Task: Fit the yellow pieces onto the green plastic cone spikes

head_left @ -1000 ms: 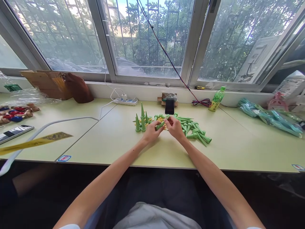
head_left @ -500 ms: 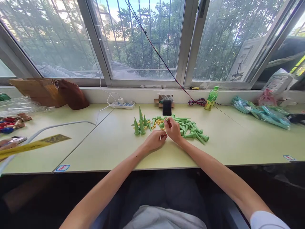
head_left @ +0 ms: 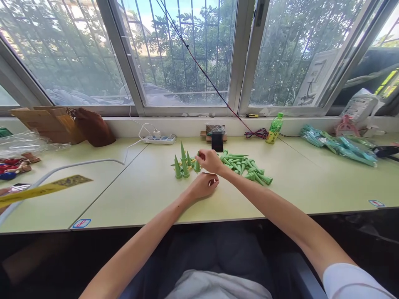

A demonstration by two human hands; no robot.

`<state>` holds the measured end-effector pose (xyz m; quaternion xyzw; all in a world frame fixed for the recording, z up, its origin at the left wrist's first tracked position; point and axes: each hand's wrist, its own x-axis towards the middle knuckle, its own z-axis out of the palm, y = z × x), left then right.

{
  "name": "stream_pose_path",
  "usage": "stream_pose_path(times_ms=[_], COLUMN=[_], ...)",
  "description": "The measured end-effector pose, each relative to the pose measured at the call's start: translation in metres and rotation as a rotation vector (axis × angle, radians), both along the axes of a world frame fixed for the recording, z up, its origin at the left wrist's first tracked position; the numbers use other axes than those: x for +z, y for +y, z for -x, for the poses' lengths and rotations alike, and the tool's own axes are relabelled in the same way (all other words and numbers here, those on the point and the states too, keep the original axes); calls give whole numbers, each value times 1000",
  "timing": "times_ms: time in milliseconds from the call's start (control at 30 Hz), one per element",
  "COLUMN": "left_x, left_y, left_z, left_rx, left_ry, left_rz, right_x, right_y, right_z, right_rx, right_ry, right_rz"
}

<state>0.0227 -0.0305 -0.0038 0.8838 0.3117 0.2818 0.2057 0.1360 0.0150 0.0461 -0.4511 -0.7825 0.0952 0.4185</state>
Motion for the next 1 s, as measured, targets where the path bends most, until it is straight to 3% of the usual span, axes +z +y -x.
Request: stream_pose_path(times_ms=[267, 600, 767, 900, 1000], left_x=[-3, -3, -3, -3, -4], left_y=[-4, -5, -5, -5, -5], left_z=[0, -1, 0, 0, -1], left_rx=[-78, -70, -91, -103, -110], left_ry=[9, 21, 28, 59, 56], left_rz=[-10, -55, -64, -70, -67], right_x=[-2, -8, -10, -6, -4], right_y=[7, 5, 9, 18, 33], right_z=[17, 13, 10, 6, 3], right_rx=[16, 12, 27, -47, -125], right_ry=[-118, -207, -147, -25, -61], right_rz=[91, 76, 71, 70, 106])
